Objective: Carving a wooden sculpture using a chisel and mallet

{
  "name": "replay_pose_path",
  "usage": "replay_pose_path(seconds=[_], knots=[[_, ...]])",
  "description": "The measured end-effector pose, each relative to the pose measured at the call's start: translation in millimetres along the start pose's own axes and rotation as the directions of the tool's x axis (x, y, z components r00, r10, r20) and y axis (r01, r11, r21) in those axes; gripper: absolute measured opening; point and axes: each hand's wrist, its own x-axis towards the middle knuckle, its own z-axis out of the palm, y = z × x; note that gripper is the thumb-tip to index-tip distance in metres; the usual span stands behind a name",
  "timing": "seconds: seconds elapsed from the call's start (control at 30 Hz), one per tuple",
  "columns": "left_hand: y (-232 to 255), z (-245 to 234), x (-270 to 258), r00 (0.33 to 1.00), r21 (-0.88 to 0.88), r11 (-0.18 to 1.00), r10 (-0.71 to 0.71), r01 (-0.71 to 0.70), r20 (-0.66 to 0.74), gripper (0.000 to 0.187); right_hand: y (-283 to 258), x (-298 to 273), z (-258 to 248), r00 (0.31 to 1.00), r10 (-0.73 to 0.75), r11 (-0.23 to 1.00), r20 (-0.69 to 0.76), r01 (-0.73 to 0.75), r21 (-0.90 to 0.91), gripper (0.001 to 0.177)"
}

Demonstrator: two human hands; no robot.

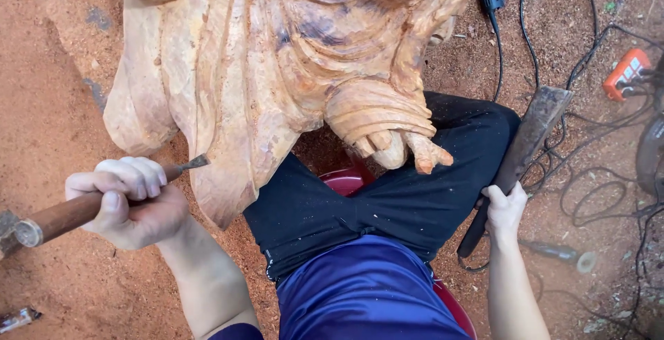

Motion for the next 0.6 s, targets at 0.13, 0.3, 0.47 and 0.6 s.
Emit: replay_pose_path(seconds=[0.13, 0.3, 0.47, 0.6], knots=[[0, -2, 9, 0.996, -0.014, 1.000, -0.005, 0.004, -0.086, 0.017, -6, 0, 2, 1.000, -0.017, 1.000, 0.012, 0.017, -0.012, 0.016], [-5, -18, 18, 0.977, -0.028, 0.996, -0.084, 0.080, -0.196, 0.016, -16, -3, 5, 1.000, 0.009, 1.000, 0.009, -0.009, -0.010, 0.015], [-6, -20, 23, 0.970, -0.030, 0.993, -0.117, 0.114, -0.215, 0.012, -15, -2, 5, 1.000, 0.020, 1.000, 0.004, -0.020, 0.012, 0.014], [-7, -21, 23, 0.971, -0.052, 0.992, -0.120, 0.112, -0.208, 0.010, -15, -3, 5, 1.000, 0.015, 1.000, -0.004, -0.015, -0.004, 0.012]])
